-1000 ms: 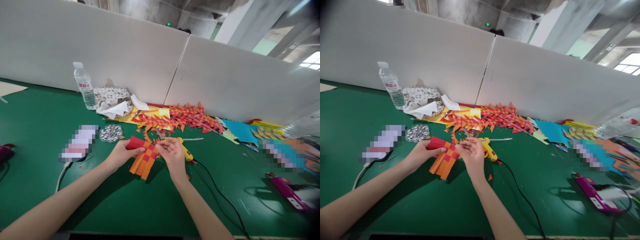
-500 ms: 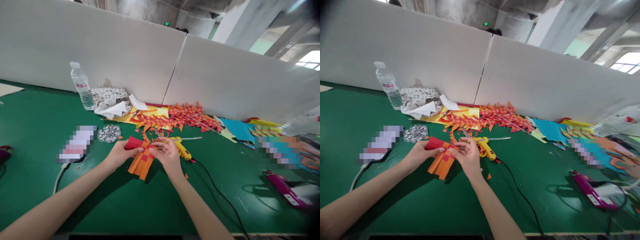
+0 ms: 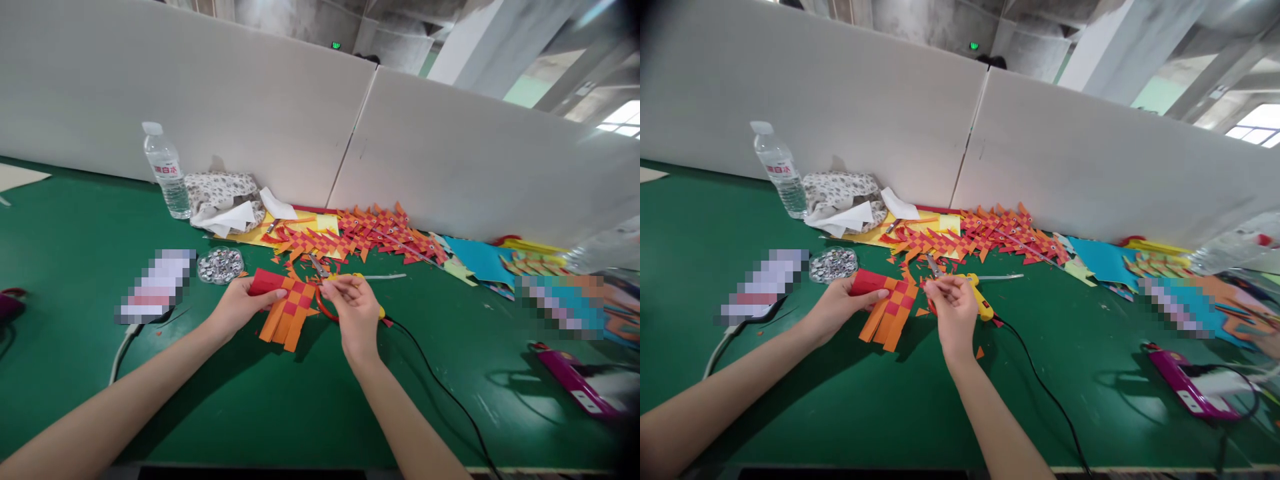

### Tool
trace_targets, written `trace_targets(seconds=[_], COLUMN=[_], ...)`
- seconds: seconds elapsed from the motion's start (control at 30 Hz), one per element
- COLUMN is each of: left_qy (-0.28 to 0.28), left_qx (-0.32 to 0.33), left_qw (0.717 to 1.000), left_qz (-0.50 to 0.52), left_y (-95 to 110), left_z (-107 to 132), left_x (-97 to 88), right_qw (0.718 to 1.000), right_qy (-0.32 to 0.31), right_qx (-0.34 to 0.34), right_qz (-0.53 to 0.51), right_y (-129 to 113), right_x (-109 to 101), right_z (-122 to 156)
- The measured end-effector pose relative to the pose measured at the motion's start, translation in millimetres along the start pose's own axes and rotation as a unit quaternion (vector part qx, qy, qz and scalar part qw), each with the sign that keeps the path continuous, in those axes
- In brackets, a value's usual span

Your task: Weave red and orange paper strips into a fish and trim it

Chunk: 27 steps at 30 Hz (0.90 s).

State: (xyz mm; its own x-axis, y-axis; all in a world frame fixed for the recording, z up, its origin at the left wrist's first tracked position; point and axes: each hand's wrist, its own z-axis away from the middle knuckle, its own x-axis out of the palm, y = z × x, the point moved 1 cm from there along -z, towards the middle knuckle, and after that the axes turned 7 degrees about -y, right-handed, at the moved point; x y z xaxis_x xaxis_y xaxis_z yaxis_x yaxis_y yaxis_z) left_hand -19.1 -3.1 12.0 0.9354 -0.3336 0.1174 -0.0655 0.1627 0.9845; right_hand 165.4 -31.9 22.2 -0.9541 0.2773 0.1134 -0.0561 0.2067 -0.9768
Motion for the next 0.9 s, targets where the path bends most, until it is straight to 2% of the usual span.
trace_targets(seconds=[0.07, 0.2, 0.27, 0.33, 0.43, 0.5, 0.53, 0.57, 0.6, 0.63, 0.67, 0.7, 0.73, 0.77, 0.8, 0.83, 0.9], left_qy=[0.003, 0.001, 0.009, 0.018, 0.036, 0.062, 0.075, 0.082, 0.082, 0.054, 0.026, -0.018, -0.069, -0.085, -0.093, -0.091, -0.071], left_qx=[-0.001, 0.014, 0.022, 0.026, 0.032, 0.081, 0.137, 0.217, 0.316, 0.415, 0.513, 0.574, 0.601, 0.622, 0.63, 0.636, 0.646], left_qw=[1.0, 1.0, 1.0, 0.999, 0.999, 0.992, 0.981, 0.957, 0.916, 0.857, 0.785, 0.716, 0.653, 0.605, 0.568, 0.541, 0.506], left_qz=[0.002, 0.001, -0.003, -0.009, -0.025, -0.071, -0.117, -0.173, -0.236, -0.3, -0.348, -0.398, -0.455, -0.491, -0.521, -0.542, -0.567], left_y=[0.0, -0.4, -0.1, 0.4, 0.4, 0.5, 1.3, 2.8, 4.8, 6.9, 8.9, 10.4, 11.3, 12.6, 13.8, 15.0, 17.1], left_z=[0.4, 0.6, 0.3, -0.4, -1.2, 0.1, 2.0, 4.9, 9.1, 14.1, 19.9, 25.3, 29.7, 33.5, 36.3, 38.4, 41.1], left_x=[-0.1, 0.0, -0.3, -0.7, -1.9, -4.0, -5.3, -6.5, -7.4, -7.5, -7.6, -7.4, -7.0, -7.2, -7.4, -7.5, -7.2], right_qw=[1.0, 0.988, 0.981, 0.988, 0.998, 0.999, 0.999, 0.998, 0.998, 0.999, 0.999, 1.0, 1.0, 0.999, 0.998, 0.997, 0.995], right_qy=[-0.007, -0.139, -0.171, -0.135, -0.042, 0.006, 0.024, 0.036, 0.042, 0.042, 0.036, 0.024, 0.007, -0.013, -0.031, -0.049, -0.08], right_qx=[0.002, 0.071, 0.091, 0.079, 0.037, 0.012, 0.002, -0.005, -0.009, -0.011, -0.011, -0.013, -0.016, -0.022, -0.032, -0.041, -0.046], right_qz=[-0.009, -0.011, -0.001, 0.007, -0.013, -0.036, -0.042, -0.043, -0.039, -0.029, -0.014, 0.003, 0.019, 0.03, 0.035, 0.035, 0.025], right_y=[1.1, 4.0, 4.5, 3.9, 1.6, -0.3, -1.2, -2.2, -3.2, -4.2, -5.4, -6.5, -7.5, -8.4, -9.0, -9.3, -8.7], right_x=[1.1, 12.2, 15.4, 13.4, 4.3, -1.8, -4.1, -5.7, -6.7, -7.1, -6.9, -6.3, -5.5, -4.6, -3.8, -3.0, -1.9], right_z=[0.4, 6.6, 8.6, 7.0, -0.2, -4.6, -5.9, -6.4, -6.1, -5.1, -3.5, -1.6, 0.2, 1.9, 3.0, 3.6, 2.9])
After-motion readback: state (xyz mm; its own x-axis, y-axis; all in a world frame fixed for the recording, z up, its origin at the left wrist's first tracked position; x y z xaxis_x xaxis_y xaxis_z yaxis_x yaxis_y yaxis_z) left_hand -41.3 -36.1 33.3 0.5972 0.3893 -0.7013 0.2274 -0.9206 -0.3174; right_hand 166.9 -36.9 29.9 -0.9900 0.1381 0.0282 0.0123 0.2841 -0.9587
